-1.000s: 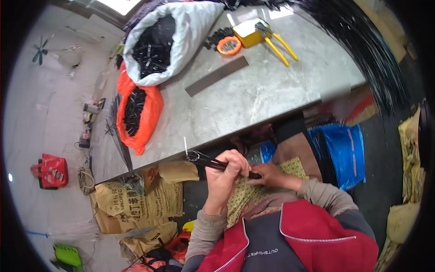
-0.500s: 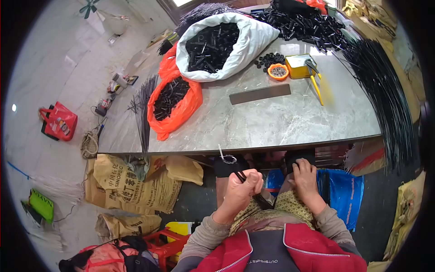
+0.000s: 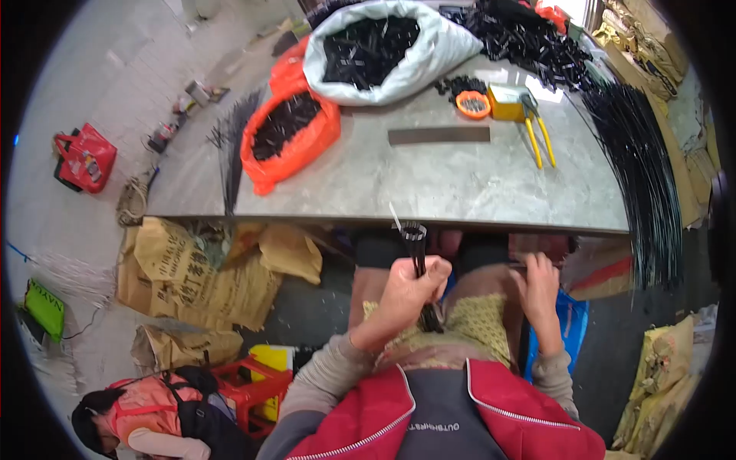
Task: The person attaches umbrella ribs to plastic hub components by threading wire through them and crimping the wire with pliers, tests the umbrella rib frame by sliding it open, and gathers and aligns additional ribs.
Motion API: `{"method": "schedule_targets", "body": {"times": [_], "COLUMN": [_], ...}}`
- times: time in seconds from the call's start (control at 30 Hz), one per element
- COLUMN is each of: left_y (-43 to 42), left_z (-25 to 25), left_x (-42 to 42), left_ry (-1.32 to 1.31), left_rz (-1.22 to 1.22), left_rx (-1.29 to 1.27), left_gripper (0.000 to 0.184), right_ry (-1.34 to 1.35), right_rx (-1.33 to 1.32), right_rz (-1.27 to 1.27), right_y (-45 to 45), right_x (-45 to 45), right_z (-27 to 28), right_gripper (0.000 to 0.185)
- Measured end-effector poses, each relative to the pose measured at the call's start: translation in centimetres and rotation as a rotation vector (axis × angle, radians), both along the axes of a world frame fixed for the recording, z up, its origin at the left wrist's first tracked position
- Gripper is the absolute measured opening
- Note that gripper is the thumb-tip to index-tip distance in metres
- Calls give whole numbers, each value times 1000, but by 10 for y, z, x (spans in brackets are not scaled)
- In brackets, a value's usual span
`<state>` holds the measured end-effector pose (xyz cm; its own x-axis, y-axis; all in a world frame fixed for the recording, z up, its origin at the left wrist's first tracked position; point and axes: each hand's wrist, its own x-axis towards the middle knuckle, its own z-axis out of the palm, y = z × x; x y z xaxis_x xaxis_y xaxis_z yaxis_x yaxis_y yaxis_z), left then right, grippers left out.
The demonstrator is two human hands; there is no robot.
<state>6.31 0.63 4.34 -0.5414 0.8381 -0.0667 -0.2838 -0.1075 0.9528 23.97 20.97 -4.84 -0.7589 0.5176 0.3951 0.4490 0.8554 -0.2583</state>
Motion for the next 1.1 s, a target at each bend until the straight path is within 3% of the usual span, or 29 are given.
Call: {"method": "schedule_targets", "body": {"times": [0.13,0.27,0.43,0.67,0.77,0.83,0.97,1.07,1.1], "left_y": [11,23,23,19,18,18,16,7,3], "left_z": [8,0,-4,-8,-6,-11,2,21,30], "left_x": [4,1,-4,-22,-29,-32,-37,-47,-51], "left_ry": [-11,-72,-129,-128,-107,-95,-197,-131,-127], "left_rz": [-46,-8,-11,-120,-181,-180,-1,147,121], "left_rx": [12,105,121,66,79,108,360,324,343], "left_gripper": [50,48,39,27,24,29,46,43,33], "right_ry": [331,623,716,582,433,354,314,320,299], "right_rx": [-868,-950,-891,-1376,-1423,-1433,-1520,-1556,-1559], "right_rz": [283,495,575,766,744,744,804,816,823], "right_y": [-30,-46,-51,-45,-36,-30,-25,-29,-28], "right_x": [-23,-44,-84,-125,-133,-138,-146,-153,-155], "right_z": [61,102,125,142,142,146,154,159,160], "right_gripper": [27,26,25,20,44,42,22,18,18]}}
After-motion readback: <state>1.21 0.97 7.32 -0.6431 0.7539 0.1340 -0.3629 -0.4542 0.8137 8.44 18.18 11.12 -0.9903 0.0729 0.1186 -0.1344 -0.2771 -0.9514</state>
